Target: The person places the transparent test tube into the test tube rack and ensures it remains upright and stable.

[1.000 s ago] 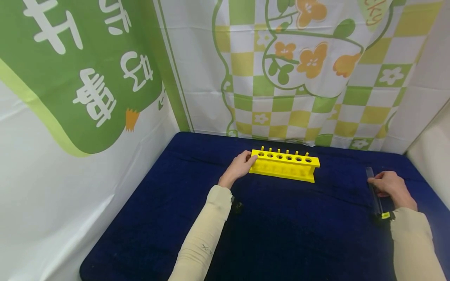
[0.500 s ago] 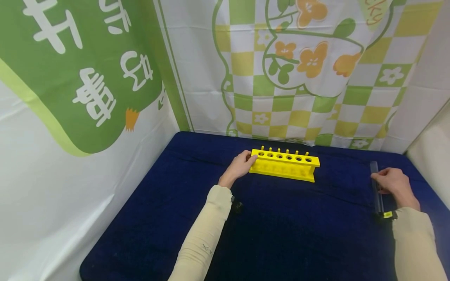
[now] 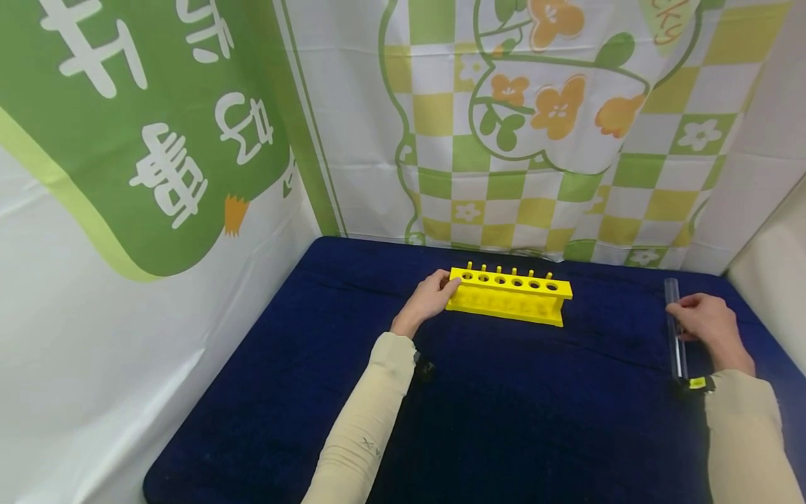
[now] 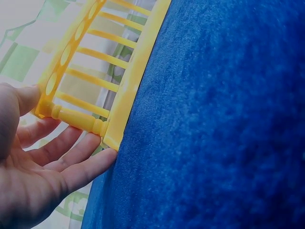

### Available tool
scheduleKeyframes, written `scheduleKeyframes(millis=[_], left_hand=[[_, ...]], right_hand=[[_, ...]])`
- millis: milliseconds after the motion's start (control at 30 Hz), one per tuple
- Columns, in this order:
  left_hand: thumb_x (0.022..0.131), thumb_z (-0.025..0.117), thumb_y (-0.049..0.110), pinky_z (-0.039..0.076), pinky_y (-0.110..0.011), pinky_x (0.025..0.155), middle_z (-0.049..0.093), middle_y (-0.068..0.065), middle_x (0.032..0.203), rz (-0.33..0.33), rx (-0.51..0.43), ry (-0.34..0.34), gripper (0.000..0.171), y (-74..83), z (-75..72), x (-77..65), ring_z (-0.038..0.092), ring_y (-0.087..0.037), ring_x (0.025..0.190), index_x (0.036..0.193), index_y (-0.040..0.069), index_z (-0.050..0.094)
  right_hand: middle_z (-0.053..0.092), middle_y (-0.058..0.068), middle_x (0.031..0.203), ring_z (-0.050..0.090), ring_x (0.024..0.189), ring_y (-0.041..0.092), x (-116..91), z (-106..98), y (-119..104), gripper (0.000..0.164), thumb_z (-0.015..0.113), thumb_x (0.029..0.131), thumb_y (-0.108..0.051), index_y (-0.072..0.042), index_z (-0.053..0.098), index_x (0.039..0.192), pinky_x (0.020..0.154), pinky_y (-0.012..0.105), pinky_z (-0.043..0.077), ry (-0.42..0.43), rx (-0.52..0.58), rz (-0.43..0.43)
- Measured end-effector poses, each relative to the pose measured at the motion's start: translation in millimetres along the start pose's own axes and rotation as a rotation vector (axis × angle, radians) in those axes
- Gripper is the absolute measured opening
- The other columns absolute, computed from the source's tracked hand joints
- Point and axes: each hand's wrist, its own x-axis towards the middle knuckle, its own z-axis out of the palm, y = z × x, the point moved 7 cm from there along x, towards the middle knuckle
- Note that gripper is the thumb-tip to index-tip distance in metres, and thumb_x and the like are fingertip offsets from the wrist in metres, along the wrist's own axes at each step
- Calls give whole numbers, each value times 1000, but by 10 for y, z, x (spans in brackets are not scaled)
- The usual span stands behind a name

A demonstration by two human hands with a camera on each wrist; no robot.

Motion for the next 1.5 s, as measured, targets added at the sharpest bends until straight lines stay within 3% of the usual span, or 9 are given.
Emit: scheduleKeyframes(millis=[300,667,1267,1500], left_hand=[[101,42,54,52,-35,88,59,-5,122,-1,0,-1,54,11,-1,6,57,-20,98,138,15,48],[101,41,55,51,-33,85,59,-4,120,3,-4,-10,53,2,9,-2,58,-19,96,136,16,48],[101,42,55,52,-35,87,60,-4,122,-16,-31,-9,54,-16,15,-10,59,-19,97,138,15,48],[101,42,55,52,-35,88,59,-5,125,-14,-29,-9,56,-9,9,-9,59,-19,99,139,15,47]], right_hand=[[63,33,98,65,56,12,19,-70,-80,51,53,96,-27,16,48,122,55,34,58,55,71,-14],[60,35,107,59,48,0,-50,-163,-288,49,53,94,-26,13,48,123,48,25,53,170,58,-100],[63,33,107,55,47,-3,-100,-251,-480,50,53,93,-31,10,51,122,49,17,41,235,-15,-119],[63,32,109,52,47,-8,-147,-264,-564,49,52,94,-31,8,52,123,49,16,43,250,1,-128]])
